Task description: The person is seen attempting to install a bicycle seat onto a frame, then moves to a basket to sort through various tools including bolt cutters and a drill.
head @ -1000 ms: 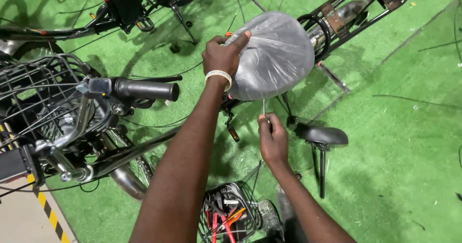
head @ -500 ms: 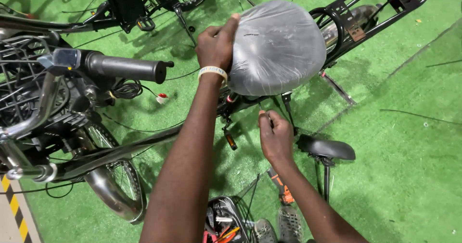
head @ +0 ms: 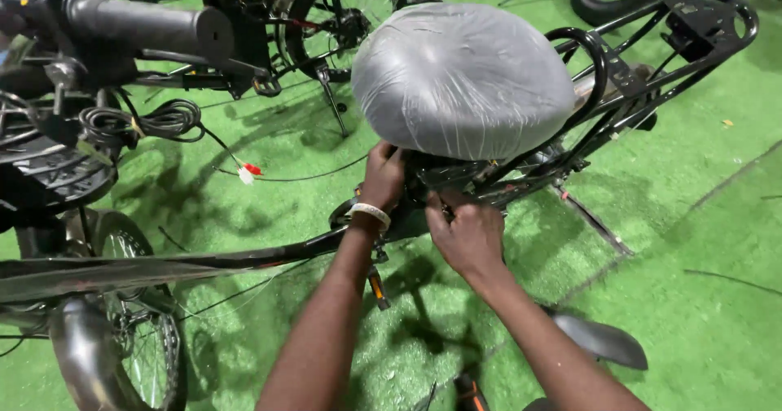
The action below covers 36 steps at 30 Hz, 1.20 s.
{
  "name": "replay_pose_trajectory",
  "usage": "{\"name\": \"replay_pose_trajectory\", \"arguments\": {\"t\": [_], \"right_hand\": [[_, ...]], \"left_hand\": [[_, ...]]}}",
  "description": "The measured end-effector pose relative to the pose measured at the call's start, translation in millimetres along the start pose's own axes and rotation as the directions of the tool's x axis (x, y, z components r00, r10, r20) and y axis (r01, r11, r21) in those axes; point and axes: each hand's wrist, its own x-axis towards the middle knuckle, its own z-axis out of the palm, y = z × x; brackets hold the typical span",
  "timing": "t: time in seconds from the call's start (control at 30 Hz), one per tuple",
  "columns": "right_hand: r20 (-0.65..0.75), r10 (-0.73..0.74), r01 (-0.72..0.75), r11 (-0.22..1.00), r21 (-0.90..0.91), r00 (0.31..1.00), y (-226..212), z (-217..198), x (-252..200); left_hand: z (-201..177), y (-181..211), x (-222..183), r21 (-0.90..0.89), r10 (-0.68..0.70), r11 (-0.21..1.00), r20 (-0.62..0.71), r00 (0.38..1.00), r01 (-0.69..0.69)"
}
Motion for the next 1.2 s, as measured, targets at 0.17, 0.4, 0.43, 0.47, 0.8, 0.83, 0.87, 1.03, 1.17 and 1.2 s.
{"name": "replay_pose_trajectory", "arguments": {"t": [0.17, 0.4, 0.43, 0.47, 0.8, 0.83, 0.87, 1.03, 1.17, 1.2], "right_hand": [[-0.107, -0.266, 0.25, 0.958, -0.138, 0.958, -5.6, 11.5, 7.7], [-0.264, -0.49, 0.463, 0.872, -0.16, 0.831, 18.4, 46.3, -0.5], [-0.272, -0.492, 0.466, 0.87, -0.158, 0.827, 16.4, 44.4, -6.0], [-0.261, -0.495, 0.469, 0.869, -0.158, 0.829, 12.5, 41.2, -4.7], [-0.263, -0.554, 0.513, 0.832, -0.211, 0.79, 3.8, 30.0, 6.2], [-0.262, -0.558, 0.517, 0.829, -0.212, 0.788, 2.7, 29.2, 5.7], [-0.246, -0.591, 0.533, 0.803, -0.266, 0.768, 1.4, 28.2, 5.9], [-0.213, -0.652, 0.564, 0.745, -0.356, 0.728, -2.7, 19.6, 8.6], [-0.068, -0.79, 0.635, 0.537, -0.555, 0.609, 11.6, 29.6, 22.4], [0.009, -0.812, 0.647, 0.459, -0.609, 0.584, 15.5, 34.8, 28.8]], "left_hand": [[13.8, 22.8, -33.9, -0.123, 0.127, 0.985, 0.007, 0.992, -0.125], [23.7, 11.6, -70.8, -0.293, 0.258, 0.918, -0.068, 0.964, -0.266], [21.5, 6.0, -73.0, -0.288, 0.266, 0.917, -0.066, 0.962, -0.274], [20.1, 4.1, -68.2, -0.318, 0.269, 0.907, -0.066, 0.961, -0.276], [7.6, -28.3, -46.2, -0.448, 0.152, 0.877, -0.089, 0.984, -0.176], [8.0, -23.9, -50.3, -0.449, 0.155, 0.875, -0.092, 0.984, -0.18], [8.6, -19.0, -53.8, -0.452, 0.147, 0.875, -0.094, 0.985, -0.174], [4.5, -28.7, -45.4, -0.456, 0.133, 0.875, -0.102, 0.986, -0.165], [7.0, -26.6, -47.6, -0.464, 0.123, 0.871, -0.109, 0.986, -0.16], [9.0, -17.8, -51.1, -0.497, 0.117, 0.852, -0.118, 0.986, -0.161]]}}
